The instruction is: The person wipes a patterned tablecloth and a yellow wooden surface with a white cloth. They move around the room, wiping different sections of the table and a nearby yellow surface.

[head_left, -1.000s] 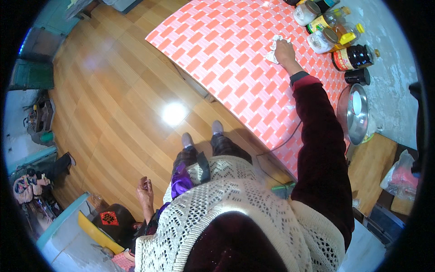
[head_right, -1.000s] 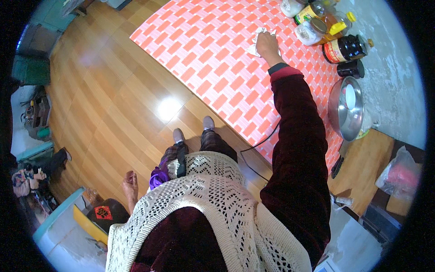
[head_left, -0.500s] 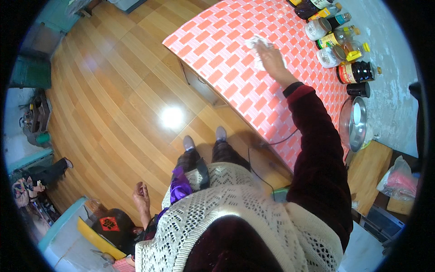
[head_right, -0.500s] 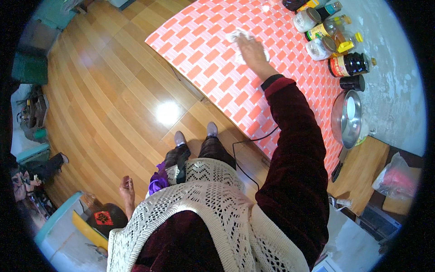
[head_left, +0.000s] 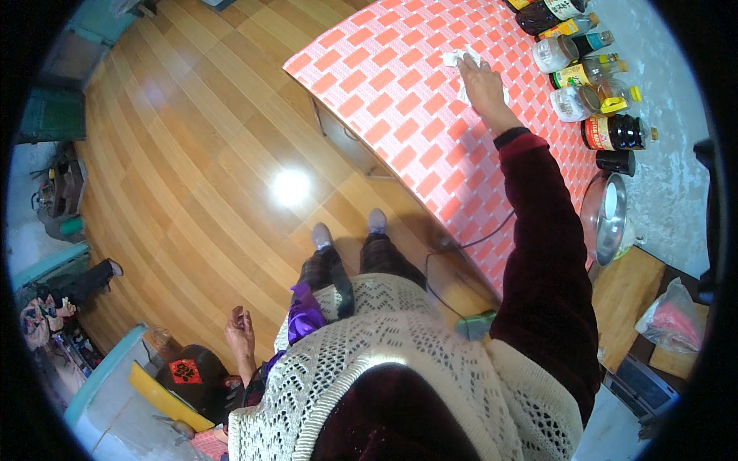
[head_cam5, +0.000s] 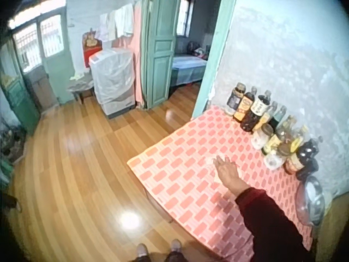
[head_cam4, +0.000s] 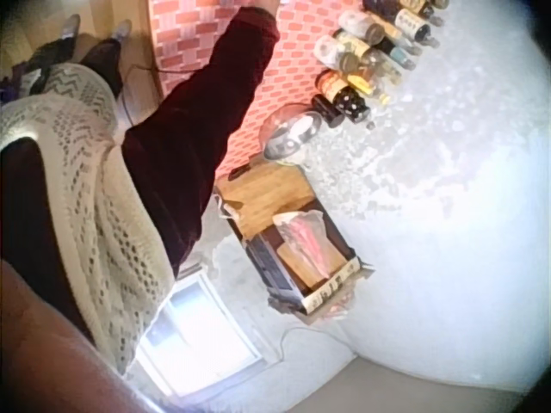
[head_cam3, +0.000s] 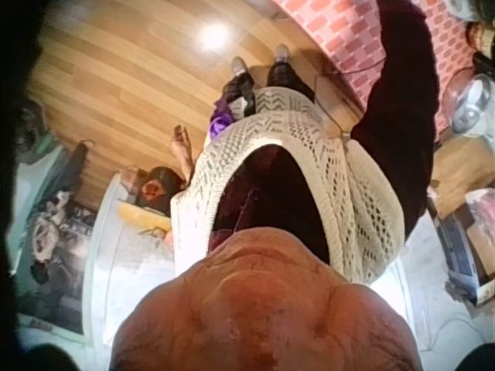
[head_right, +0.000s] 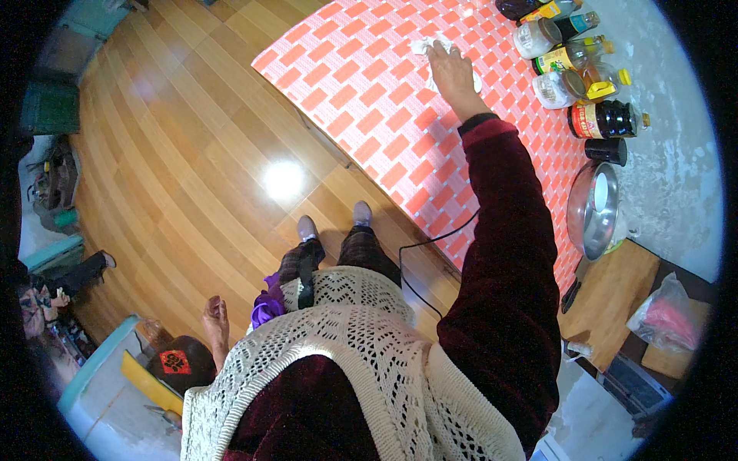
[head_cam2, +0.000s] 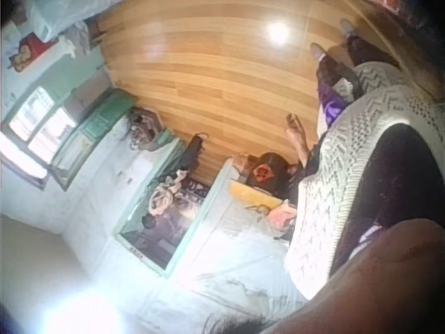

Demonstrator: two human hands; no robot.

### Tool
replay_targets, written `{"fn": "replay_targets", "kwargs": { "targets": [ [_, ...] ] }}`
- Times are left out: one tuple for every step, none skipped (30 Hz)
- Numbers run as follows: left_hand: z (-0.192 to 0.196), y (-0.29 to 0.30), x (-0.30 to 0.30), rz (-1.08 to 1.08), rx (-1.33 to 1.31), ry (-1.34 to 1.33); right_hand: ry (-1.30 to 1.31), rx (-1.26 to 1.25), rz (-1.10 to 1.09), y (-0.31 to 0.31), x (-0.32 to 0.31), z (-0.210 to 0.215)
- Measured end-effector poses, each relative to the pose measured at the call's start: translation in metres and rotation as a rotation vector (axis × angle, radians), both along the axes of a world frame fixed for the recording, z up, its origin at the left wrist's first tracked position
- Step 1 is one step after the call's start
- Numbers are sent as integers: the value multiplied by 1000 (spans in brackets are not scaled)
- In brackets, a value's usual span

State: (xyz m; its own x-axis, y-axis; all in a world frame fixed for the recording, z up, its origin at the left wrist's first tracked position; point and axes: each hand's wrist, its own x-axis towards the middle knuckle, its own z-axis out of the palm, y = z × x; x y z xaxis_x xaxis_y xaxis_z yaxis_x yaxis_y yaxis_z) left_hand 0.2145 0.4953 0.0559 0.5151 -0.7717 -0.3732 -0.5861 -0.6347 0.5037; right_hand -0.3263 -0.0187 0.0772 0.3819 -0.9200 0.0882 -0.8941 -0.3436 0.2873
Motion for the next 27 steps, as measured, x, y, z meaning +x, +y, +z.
{"fn": "replay_targets", "kwargs": {
  "targets": [
    [1, -2, 1, 11, 13, -27, -2, -66, -33, 0, 3, 1],
    [2, -3, 2, 12, -1, -35, -40, -65, -26, 0, 6, 1],
    [2, -3, 1, 42, -5, -40, -19, -10, 5, 3, 8, -1],
    [2, -4, -1, 35, -31, -13, -24, -17, 75, 9, 10, -4],
    [2, -3, -3, 55, -39, 13, -2, 43, 118, 14, 9, -6],
    [3, -2, -5, 89, 2, 29, -47, 62, 163, 18, 9, -8],
    [3, -1, -7, 63, -10, 27, -55, 6, 150, 19, 6, -9],
    [4, 0, -9, 58, 19, 15, -43, -11, 129, 18, 4, -10],
    [4, 0, -9, 37, 23, 13, 1, 20, 83, 16, 0, -10],
    [5, 1, -10, 47, 58, -6, -37, -50, 69, 9, -1, -10],
    [4, 2, -9, 43, 61, -15, -105, -128, 76, 5, -2, -9],
    [4, 3, -9, 24, 14, -19, -101, -48, 32, 1, -2, -10],
    [2, 3, -8, 37, 19, -15, -155, -99, 35, -1, -1, -10],
    [1, 4, -8, 35, -23, -3, -140, -16, 31, 2, 0, -11],
    [-2, 4, -8, 37, -72, 8, -159, -10, 59, 6, 1, -12],
    [-4, 5, -9, 47, -68, 9, -147, 65, 75, 13, 2, -13],
    [-5, 6, -11, 54, -56, 10, -183, 10, 109, 22, 1, -14],
    [-5, 7, -12, 82, -2, 8, -188, 28, 122, 27, -2, -14],
    [-4, 8, -13, 49, -10, 10, -173, 61, 151, 31, -5, -13],
    [-3, 7, -14, 41, 19, 9, -130, -52, 160, 29, -9, -12],
    [-2, 6, -14, 31, 34, 8, -105, -55, 96, 26, -14, -11],
    [0, 6, -14, 30, 43, -7, -82, -59, 32, 17, -17, -10],
    [2, 6, -14, 28, 37, -22, -81, -133, -3, 5, -20, -9],
    [4, 5, -13, 10, -12, -28, -131, -120, -27, -3, -21, -10],
    [6, 5, -13, 28, 4, -29, -149, -88, -23, -9, -20, -13],
    [7, 6, -14, 35, -25, -17, -178, -96, 4, -10, -17, -17],
    [7, 6, -15, 46, -60, -3, -176, -57, -10, -8, -12, -21]
  ]
}}
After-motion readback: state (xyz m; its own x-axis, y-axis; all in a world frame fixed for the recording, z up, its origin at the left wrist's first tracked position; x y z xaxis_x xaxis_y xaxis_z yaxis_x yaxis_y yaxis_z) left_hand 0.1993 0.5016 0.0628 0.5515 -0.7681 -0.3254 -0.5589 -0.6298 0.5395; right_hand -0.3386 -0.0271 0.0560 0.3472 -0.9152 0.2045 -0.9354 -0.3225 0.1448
